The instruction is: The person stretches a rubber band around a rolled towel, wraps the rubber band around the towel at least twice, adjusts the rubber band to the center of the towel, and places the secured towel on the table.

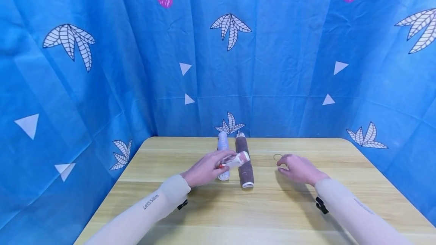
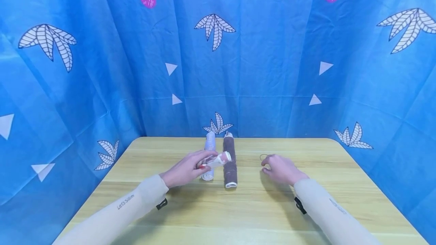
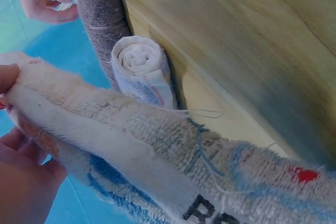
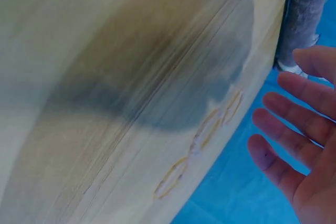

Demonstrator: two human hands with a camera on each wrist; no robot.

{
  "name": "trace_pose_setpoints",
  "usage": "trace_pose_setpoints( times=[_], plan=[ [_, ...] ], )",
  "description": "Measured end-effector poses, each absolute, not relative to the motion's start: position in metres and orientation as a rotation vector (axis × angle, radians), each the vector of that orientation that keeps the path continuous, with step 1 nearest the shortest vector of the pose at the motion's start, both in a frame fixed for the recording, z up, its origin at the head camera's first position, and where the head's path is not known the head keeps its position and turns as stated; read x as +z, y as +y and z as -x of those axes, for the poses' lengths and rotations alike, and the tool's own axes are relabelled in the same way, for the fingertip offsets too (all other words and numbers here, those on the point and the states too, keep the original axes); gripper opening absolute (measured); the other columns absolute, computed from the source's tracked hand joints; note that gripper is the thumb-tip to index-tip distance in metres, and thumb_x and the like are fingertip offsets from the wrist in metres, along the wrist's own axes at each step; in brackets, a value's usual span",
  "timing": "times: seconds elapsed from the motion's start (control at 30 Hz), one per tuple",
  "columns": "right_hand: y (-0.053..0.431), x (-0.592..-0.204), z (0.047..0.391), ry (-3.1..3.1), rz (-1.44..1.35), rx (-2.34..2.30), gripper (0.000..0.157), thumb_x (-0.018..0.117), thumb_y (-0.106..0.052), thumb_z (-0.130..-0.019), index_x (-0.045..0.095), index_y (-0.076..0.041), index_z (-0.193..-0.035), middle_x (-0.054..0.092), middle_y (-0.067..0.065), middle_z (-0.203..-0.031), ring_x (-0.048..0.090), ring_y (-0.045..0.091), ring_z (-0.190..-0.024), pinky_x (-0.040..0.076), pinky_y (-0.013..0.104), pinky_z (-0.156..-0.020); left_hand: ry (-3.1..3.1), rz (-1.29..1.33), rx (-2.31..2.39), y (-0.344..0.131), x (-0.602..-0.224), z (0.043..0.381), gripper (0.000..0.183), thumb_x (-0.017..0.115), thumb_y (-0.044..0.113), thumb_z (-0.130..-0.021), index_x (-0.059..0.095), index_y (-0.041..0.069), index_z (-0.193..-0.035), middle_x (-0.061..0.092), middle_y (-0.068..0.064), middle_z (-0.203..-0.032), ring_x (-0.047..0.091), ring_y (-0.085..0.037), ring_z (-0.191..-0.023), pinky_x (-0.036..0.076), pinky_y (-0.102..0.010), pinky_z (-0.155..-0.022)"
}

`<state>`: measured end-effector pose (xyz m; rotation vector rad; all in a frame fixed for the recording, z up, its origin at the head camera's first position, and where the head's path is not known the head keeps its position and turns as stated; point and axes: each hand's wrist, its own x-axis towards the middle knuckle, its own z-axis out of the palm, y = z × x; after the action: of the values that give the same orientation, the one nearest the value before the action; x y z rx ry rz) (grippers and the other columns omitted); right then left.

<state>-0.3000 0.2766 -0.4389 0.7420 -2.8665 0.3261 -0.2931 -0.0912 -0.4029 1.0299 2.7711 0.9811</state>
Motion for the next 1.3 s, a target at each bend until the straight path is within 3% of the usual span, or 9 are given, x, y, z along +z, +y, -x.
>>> trace_pose_setpoints(
  times=[0.47, 0.6, 0.73, 1.07, 1.3],
  plan=[
    [0.274, -0.446, 0.329, -2.879, -0.621, 0.280, 0.025, 0.071, -0.018, -0.091, 0.074, -0.005, -0.112, 0.073, 0.014, -0.114, 0.067, 0.038, -0.108, 0.054, 0.057, -0.089, 2.775, -1.101, 0.898, -0.090, -0.402, 0.287, 0.054, 0.065, 0.028, -0.099, 0.044, 0.052, -0.142, 0.058, 0.009, -0.134, 0.058, -0.013, -0.107, 0.055, -0.037, -0.090],
    [0.270, -0.447, 0.335, -2.878, -0.635, 0.208, 0.006, 0.069, -0.014, -0.091, 0.074, -0.011, -0.089, 0.073, 0.008, -0.093, 0.067, 0.028, -0.087, 0.057, 0.051, -0.070, 2.787, -1.126, 0.865, -0.090, -0.404, 0.287, 0.055, 0.066, 0.028, -0.098, 0.044, 0.052, -0.143, 0.058, 0.010, -0.132, 0.059, -0.012, -0.104, 0.054, -0.036, -0.089],
    [0.268, -0.450, 0.343, -2.909, -0.610, 0.161, 0.024, 0.066, -0.013, -0.091, 0.060, -0.020, -0.069, 0.063, -0.001, -0.074, 0.056, 0.016, -0.069, 0.051, 0.043, -0.057, 2.787, -1.146, 0.868, -0.091, -0.406, 0.288, 0.056, 0.067, 0.027, -0.098, 0.044, 0.051, -0.142, 0.059, 0.010, -0.130, 0.058, -0.010, -0.103, 0.054, -0.035, -0.089],
    [0.269, -0.455, 0.354, -3.020, -0.434, 0.177, 0.035, 0.063, -0.013, -0.095, 0.053, -0.016, -0.061, 0.060, 0.002, -0.077, 0.049, 0.017, -0.066, 0.046, 0.043, -0.061, 2.796, -1.160, 0.847, -0.091, -0.406, 0.285, 0.055, 0.067, 0.027, -0.098, 0.045, 0.050, -0.143, 0.059, 0.009, -0.133, 0.059, -0.011, -0.107, 0.054, -0.038, -0.092],
    [0.268, -0.455, 0.355, -3.022, -0.432, 0.186, 0.027, 0.066, -0.015, -0.094, 0.062, -0.016, -0.067, 0.063, 0.002, -0.078, 0.056, 0.018, -0.070, 0.052, 0.046, -0.064, 2.804, -1.161, 0.817, -0.092, -0.406, 0.285, 0.055, 0.066, 0.028, -0.099, 0.044, 0.049, -0.144, 0.059, 0.009, -0.131, 0.059, -0.010, -0.105, 0.054, -0.036, -0.090]
  ],
)
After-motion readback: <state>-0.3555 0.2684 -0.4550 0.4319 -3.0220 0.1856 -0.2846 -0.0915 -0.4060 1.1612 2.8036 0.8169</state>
